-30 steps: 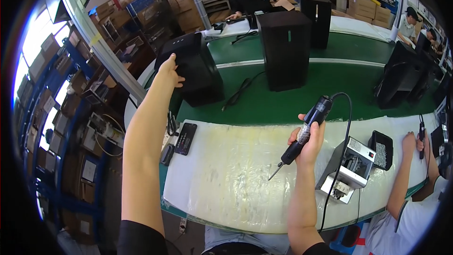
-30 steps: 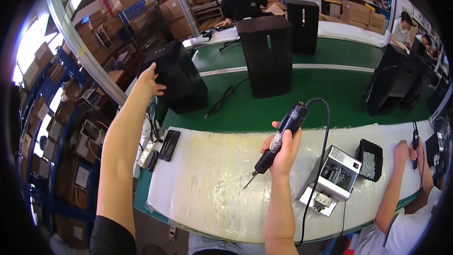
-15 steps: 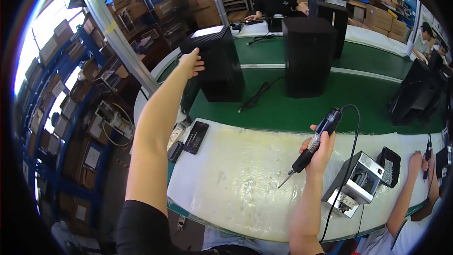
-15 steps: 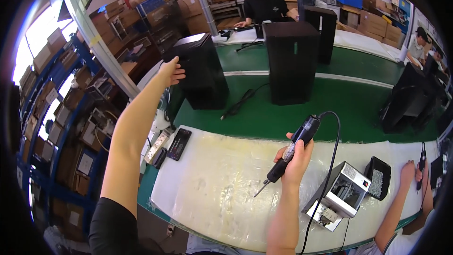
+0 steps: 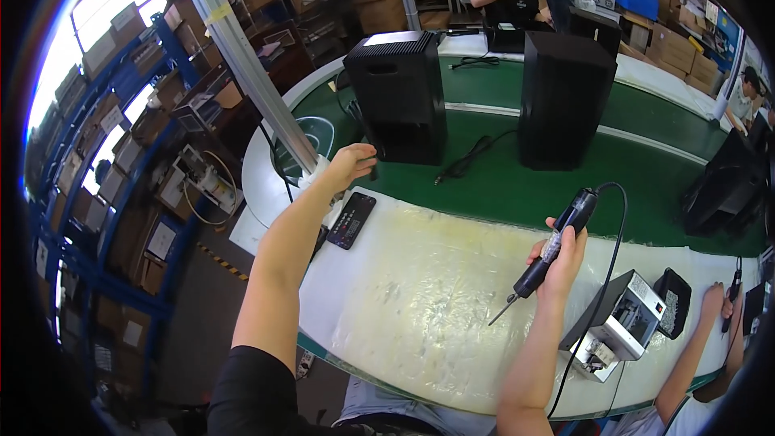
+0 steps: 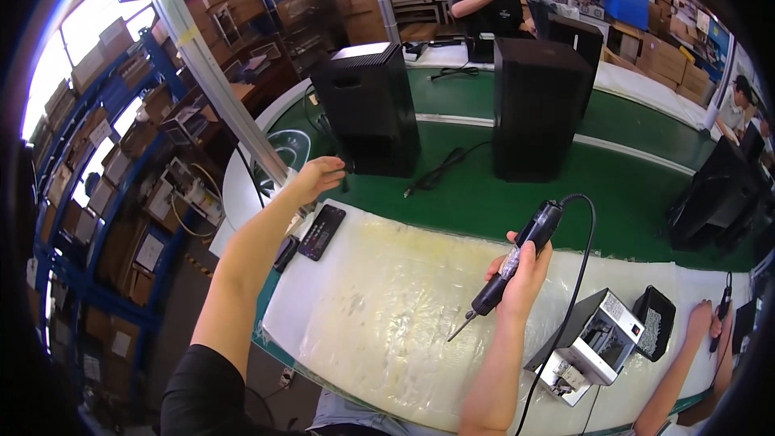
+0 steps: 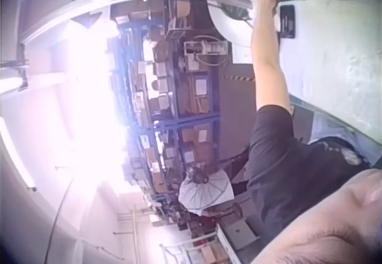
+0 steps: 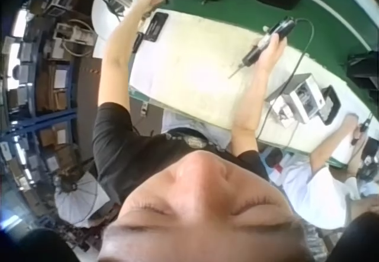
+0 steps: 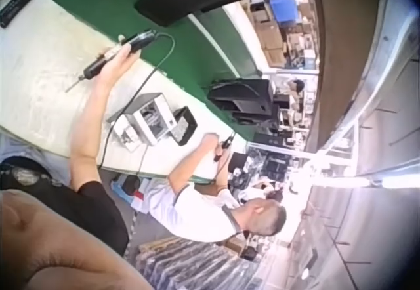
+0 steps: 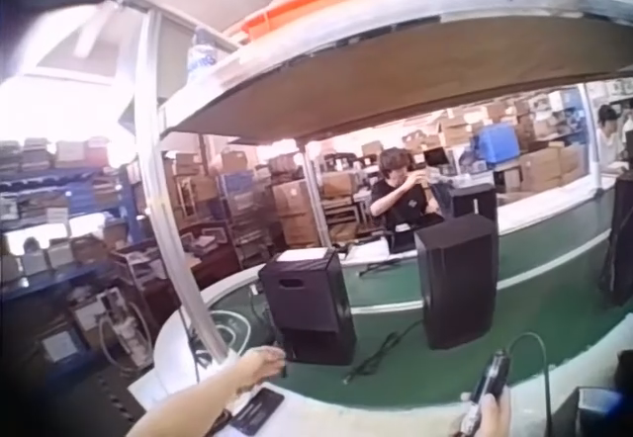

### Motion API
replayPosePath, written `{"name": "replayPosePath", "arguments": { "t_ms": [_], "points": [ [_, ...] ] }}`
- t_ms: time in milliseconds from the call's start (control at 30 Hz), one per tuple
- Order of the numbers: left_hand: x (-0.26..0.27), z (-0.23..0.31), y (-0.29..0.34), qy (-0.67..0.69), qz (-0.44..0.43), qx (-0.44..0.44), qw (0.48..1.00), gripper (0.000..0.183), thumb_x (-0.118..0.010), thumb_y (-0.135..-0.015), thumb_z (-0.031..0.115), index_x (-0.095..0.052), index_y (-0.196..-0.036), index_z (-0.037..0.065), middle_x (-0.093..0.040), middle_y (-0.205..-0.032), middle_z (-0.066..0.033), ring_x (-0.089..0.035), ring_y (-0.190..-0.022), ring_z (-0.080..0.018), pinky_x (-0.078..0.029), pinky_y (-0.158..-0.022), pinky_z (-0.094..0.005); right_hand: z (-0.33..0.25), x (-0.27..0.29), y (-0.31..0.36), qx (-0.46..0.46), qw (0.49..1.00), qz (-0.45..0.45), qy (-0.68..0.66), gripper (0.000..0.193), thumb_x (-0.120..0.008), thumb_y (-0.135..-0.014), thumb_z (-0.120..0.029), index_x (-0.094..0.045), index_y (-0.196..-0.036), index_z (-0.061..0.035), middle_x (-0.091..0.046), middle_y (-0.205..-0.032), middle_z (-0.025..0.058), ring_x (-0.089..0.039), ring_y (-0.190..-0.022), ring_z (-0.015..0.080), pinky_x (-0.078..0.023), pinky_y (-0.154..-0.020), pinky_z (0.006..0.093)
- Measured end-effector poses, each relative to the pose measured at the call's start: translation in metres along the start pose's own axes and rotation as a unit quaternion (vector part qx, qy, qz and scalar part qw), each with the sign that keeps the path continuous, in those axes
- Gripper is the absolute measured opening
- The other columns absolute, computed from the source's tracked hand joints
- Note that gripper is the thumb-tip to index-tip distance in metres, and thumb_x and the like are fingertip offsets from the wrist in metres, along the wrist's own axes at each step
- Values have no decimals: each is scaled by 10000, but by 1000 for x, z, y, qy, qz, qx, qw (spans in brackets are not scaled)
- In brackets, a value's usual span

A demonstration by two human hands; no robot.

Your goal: Assembling electronic device components using an electric screwdriver on a factory production line.

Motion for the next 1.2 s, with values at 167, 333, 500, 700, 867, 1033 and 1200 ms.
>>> {"name": "replayPosePath", "arguments": {
  "t_ms": [167, 333, 500, 700, 867, 1033, 1200],
  "points": [
    [-7, -54, 25, -298, 166, -209, 917, 202, -525, -847, 24, -661, -995, 6, -692, -928, -185, -669, -904, -304, -513, -814, -371, 5, 0, 0, -13, 1000, -1, 12, 315, -417, -1014, -298, -401, -1215, -55, -585, -1096, 131, -546, -495, 146, -461, -408, 279],
    [-72, -119, 124, -379, 29, -279, 882, 177, -538, -826, 47, -635, -971, 18, -633, -1061, -172, -593, -1046, -351, -474, -896, -428, 14, -2, 1, -70, 996, -5, 59, 341, -496, -987, -306, -403, -1206, -62, -589, -1056, 117, -547, -480, 145, -459, -387, 277],
    [-93, -129, 156, -394, 70, -381, 833, 134, -578, -805, 9, -629, -928, 25, -618, -1139, -158, -573, -1073, -340, -452, -926, -415, 54, 0, 6, -168, 960, -100, 203, 489, -639, -909, -247, -354, -1273, -90, -552, -840, 67, -533, -451, 143, -445, -367, 291],
    [-91, -134, 148, -381, 62, -379, 841, 210, -562, -754, -23, -637, -944, 21, -618, -1172, -159, -569, -1081, -345, -451, -945, -412, 122, 19, -3, 22, 835, -158, 526, 505, -679, -858, -227, -480, -1276, -23, -582, -944, 156, -643, -688, 270, -535, -562, 385],
    [-81, -137, 146, -365, 84, -399, 837, 208, -569, -730, -15, -633, -928, -3, -629, -1109, -167, -573, -1078, -330, -446, -933, -423, 90, 4, 18, 80, 737, -184, 645, 597, -629, -879, -285, -440, -1333, 55, -497, -1282, 268, -525, -1155, 411, -433, -980, 416],
    [-85, -144, 138, -347, 45, -406, 844, 231, -556, -721, -51, -646, -926, 2, -649, -1088, -177, -591, -1067, -353, -469, -933, -426, 45, 28, 91, 70, 766, -199, 607, 620, -607, -910, -262, -378, -1386, 61, -454, -1354, 246, -475, -1239, 391, -386, -1035, 386],
    [-87, -140, 142, -363, 51, -358, 858, 282, -545, -764, -25, -643, -1026, 5, -654, -1083, -175, -612, -1014, -353, -487, -899, -408, -3, 104, 213, 152, 891, 11, 427, 261, -479, -993, -147, -500, -1198, 14, -601, -1002, 136, -608, -840, 182, -491, -754, 288]
  ]
}}
Point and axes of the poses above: each hand's wrist, its own y-axis away from the middle knuckle, its own x-axis out of the back of the hand, z = x × y, the point moved 1 cm from there along -y, towards the middle knuckle
